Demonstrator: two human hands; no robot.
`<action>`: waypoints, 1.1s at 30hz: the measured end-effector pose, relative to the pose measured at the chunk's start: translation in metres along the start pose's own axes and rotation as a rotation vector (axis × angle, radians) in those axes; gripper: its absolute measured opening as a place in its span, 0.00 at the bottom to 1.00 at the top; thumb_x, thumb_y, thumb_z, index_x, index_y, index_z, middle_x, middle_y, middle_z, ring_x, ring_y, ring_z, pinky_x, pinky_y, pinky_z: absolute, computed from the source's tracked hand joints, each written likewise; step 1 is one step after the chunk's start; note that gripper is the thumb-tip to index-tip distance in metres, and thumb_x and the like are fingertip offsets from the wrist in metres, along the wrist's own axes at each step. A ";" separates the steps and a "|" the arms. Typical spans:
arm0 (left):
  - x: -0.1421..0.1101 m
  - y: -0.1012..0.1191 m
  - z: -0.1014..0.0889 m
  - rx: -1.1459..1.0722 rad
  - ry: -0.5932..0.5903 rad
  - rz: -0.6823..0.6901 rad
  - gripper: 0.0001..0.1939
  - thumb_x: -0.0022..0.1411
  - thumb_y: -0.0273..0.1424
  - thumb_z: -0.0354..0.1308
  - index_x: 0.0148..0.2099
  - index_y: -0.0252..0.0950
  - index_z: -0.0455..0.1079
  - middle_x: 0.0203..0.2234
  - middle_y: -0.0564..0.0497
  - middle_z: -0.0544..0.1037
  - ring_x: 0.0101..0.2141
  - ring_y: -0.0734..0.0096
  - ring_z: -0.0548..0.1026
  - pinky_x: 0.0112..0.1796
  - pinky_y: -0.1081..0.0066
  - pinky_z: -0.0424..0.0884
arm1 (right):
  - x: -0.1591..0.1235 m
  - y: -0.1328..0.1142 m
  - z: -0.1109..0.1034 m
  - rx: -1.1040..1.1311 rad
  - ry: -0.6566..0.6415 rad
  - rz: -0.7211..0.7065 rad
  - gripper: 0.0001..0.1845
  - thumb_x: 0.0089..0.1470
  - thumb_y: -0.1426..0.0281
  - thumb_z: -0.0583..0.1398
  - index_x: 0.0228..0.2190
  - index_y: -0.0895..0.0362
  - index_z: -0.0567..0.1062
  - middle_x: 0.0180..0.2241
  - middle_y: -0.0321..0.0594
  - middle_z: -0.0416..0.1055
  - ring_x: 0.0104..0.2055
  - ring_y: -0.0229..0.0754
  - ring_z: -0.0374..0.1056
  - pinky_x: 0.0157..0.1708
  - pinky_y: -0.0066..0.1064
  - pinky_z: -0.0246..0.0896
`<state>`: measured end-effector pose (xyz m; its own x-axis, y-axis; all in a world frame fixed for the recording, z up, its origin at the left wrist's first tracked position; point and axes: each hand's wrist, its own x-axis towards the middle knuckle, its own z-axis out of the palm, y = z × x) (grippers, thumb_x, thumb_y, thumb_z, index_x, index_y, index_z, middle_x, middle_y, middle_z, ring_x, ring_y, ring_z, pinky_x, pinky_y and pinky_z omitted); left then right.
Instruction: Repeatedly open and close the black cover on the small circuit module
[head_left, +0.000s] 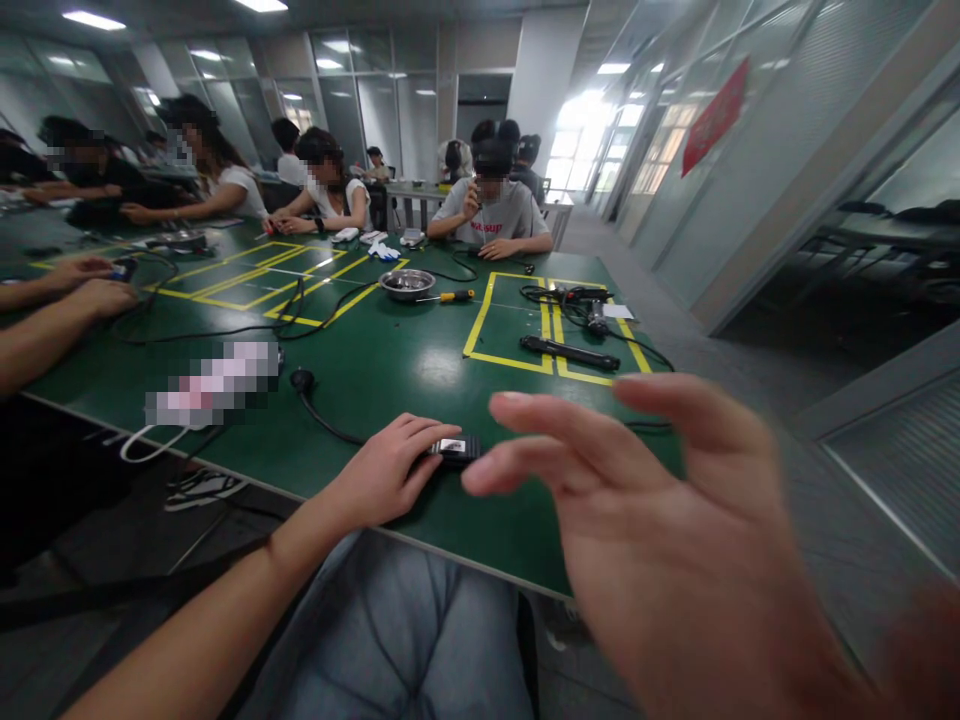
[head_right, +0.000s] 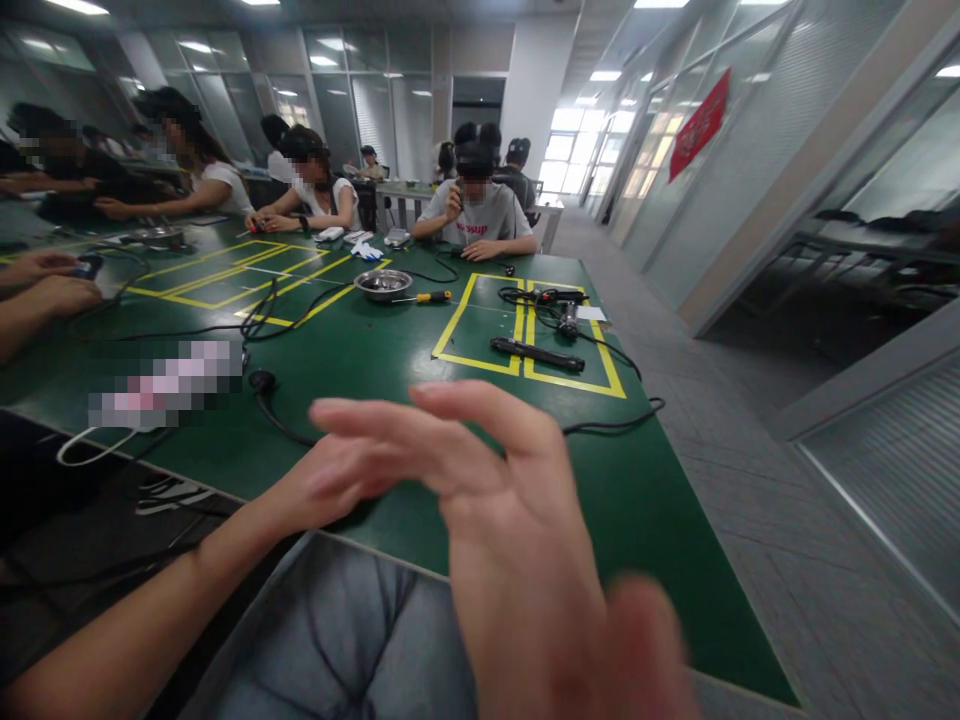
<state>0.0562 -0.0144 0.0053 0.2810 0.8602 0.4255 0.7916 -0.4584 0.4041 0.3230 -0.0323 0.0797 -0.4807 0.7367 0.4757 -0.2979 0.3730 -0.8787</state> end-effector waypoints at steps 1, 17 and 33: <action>-0.001 0.000 0.000 -0.011 0.008 -0.002 0.19 0.78 0.31 0.52 0.66 0.41 0.74 0.56 0.44 0.83 0.53 0.56 0.79 0.57 0.56 0.78 | 0.022 0.010 -0.004 0.036 0.023 -0.027 0.29 0.72 0.39 0.52 0.54 0.44 0.78 0.54 0.43 0.81 0.55 0.58 0.78 0.56 0.54 0.74; 0.014 -0.010 -0.012 0.055 0.010 -0.148 0.08 0.76 0.31 0.58 0.50 0.39 0.79 0.55 0.43 0.83 0.55 0.54 0.79 0.57 0.56 0.75 | 0.062 0.113 -0.049 -0.932 -0.510 -0.034 0.12 0.64 0.65 0.65 0.48 0.56 0.77 0.39 0.44 0.79 0.41 0.51 0.74 0.46 0.45 0.71; -0.013 0.003 -0.014 0.155 -0.059 -0.115 0.10 0.73 0.32 0.56 0.53 0.39 0.75 0.38 0.47 0.80 0.37 0.61 0.78 0.38 0.65 0.72 | 0.054 0.121 -0.046 -0.957 -0.417 -0.004 0.11 0.65 0.67 0.69 0.49 0.52 0.82 0.39 0.41 0.78 0.40 0.49 0.78 0.41 0.40 0.74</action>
<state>0.0476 -0.0296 0.0120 0.2117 0.9186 0.3338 0.8929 -0.3206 0.3160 0.2992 0.0785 -0.0025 -0.7822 0.5488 0.2951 0.3898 0.8005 -0.4553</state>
